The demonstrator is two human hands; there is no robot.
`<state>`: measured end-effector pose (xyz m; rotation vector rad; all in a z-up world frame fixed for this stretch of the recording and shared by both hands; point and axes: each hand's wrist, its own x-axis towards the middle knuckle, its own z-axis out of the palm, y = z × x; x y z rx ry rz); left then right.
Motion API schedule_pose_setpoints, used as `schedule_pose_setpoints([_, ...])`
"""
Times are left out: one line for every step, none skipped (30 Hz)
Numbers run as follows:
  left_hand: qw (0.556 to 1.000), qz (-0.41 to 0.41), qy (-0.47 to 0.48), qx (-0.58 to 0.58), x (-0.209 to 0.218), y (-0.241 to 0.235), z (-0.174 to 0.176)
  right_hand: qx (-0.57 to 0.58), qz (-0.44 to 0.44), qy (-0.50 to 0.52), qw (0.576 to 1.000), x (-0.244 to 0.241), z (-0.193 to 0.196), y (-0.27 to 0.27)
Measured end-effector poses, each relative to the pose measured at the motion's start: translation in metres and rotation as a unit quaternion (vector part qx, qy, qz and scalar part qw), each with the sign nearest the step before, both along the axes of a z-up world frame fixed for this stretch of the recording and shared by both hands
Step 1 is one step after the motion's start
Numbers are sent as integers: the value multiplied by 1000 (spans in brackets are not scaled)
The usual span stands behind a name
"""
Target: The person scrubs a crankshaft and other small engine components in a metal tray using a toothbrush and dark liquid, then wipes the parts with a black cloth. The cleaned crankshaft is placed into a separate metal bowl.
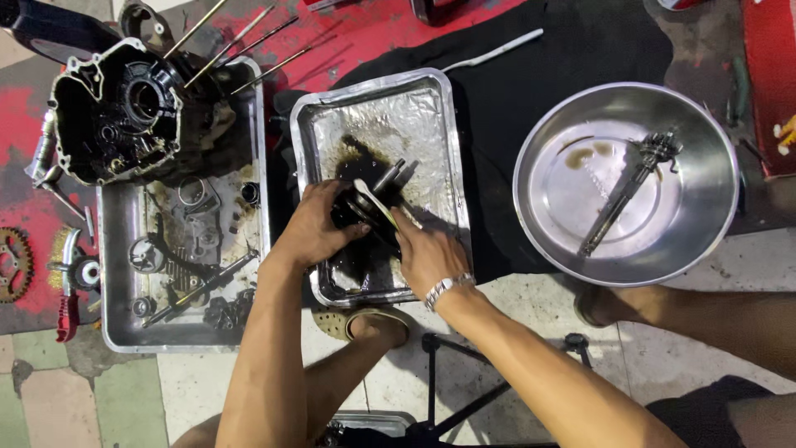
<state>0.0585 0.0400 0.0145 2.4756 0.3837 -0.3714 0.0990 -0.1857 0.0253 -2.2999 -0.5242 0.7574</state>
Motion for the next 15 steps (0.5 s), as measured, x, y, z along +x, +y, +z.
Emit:
schedule_pose_setpoints([1000,2,-2,-5,2,0,1,6,-4,-6,1000,-1,2,-6])
schedule_pose_setpoints([1000,3,-3,-10,1,-2,2,13,-8,-12,1000,-7,6,-17])
schedule_pose_setpoints([1000,9,-3,-14,0,-2,3,20,-8,-16,1000,-10,8,-22])
schedule_pose_setpoints([1000,10,-8,-8,3,1,2,-3,-5,21,1000,-6,7,-19])
schedule_pose_setpoints([1000,10,-8,-6,2,1,1,-29,-3,64,998,-5,5,-17])
schedule_pose_setpoints([1000,10,-7,-4,1,0,-2,-55,-1,107,993,-4,2,-17])
schedule_pose_setpoints([1000,10,0,-3,2,-1,-3,-44,-13,85,995,2,-2,-16])
schedule_pose_setpoints([1000,9,6,-3,3,-2,-4,-33,-24,63,997,8,-5,-15])
schedule_pose_setpoints([1000,11,12,-1,1,0,-4,-20,-33,39,998,10,-7,-13])
schedule_pose_setpoints([1000,8,6,-4,-2,-1,-4,-33,-32,35,998,7,-8,-15])
schedule_pose_setpoints([1000,5,-4,-6,-1,-1,-4,-44,-31,25,998,6,-8,-16])
schedule_pose_setpoints([1000,1,-15,-7,1,0,-4,-54,-30,15,998,5,-10,-17])
schedule_pose_setpoints([1000,3,-15,-9,0,0,-4,-43,-10,3,999,-1,-12,-18])
schedule_pose_setpoints([1000,5,-15,-11,-1,1,-4,-33,11,-9,999,-6,-16,-18])
schedule_pose_setpoints([1000,6,-15,-11,-1,2,-4,-20,31,-22,999,-8,-19,-18])
